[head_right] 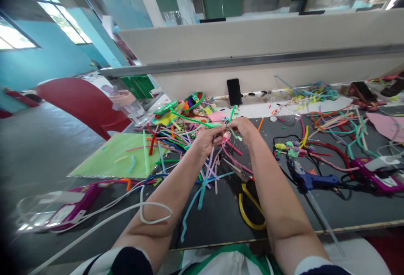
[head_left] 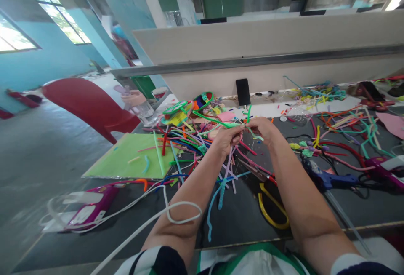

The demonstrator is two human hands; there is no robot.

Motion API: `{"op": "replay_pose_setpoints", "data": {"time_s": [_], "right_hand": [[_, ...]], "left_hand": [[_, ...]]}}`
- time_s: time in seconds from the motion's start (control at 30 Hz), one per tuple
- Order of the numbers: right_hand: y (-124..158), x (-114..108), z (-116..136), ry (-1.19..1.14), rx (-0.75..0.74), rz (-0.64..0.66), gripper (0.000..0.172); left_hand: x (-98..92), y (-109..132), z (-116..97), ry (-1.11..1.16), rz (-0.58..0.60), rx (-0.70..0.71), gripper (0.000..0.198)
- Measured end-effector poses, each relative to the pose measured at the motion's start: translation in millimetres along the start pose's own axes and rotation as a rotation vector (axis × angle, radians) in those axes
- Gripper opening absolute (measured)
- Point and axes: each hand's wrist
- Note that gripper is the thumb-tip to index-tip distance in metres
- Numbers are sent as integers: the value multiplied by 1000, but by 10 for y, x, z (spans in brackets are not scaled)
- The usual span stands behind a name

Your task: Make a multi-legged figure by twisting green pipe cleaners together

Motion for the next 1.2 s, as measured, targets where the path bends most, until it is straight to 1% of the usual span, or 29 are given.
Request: {"op": "replay_pose_setpoints", "data": {"time_s": [0.1,0.23,0.3,0.4,0.47,0.53,0.6,0.7,0.8,0.83,0.9,1.0,1.07,1.13,1.2], "right_hand": [[43,4,61,13,-8,31,19],[63,-34,99,37,-59,82,29],[50,-53,80,-23,-38,119,30],[22,-58,34,-122,4,122,29],[16,-60,19,-106,-33,113,30],[28,-83,26,-60,-95,127,35],[58,-142,51,-67,-130,144,42],[123,-294,98,-127,-100,140,48],[184,-471,138,-140,-92,119,46],[201,-522,150,-152,-97,98,45],[226,-602,174,-192,-103,24,44],[257,-673,221,-229,-120,-124,42],[284,-706,249,-227,-142,-188,41],[316,-746,252,-235,-173,-186,40],[338,-795,216,-261,-209,-91,38]], "left_hand": [[10,9,-28,7,2,-20,28],[75,41,-56,5,-5,-6,28],[110,57,-58,-16,-14,22,29],[120,64,-49,-36,-31,49,31],[104,55,-47,-23,-19,37,32],[94,39,-54,-1,4,2,33],[114,16,-74,24,21,-31,34],[209,-27,-126,59,71,-63,32],[342,-67,-198,80,177,-126,29],[386,-77,-221,77,207,-137,27],[467,-94,-258,58,239,-115,23],[571,-116,-280,21,203,-39,22],[623,-131,-281,-25,155,-17,24],[651,-139,-283,-84,105,2,27],[650,-134,-296,-134,64,37,32]]}}
Point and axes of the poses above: each hand's wrist, its own y-axis away from the middle knuckle, its own x-axis out of the palm, z = x × y, and after that the axes turned 5 degrees about z, right-handed
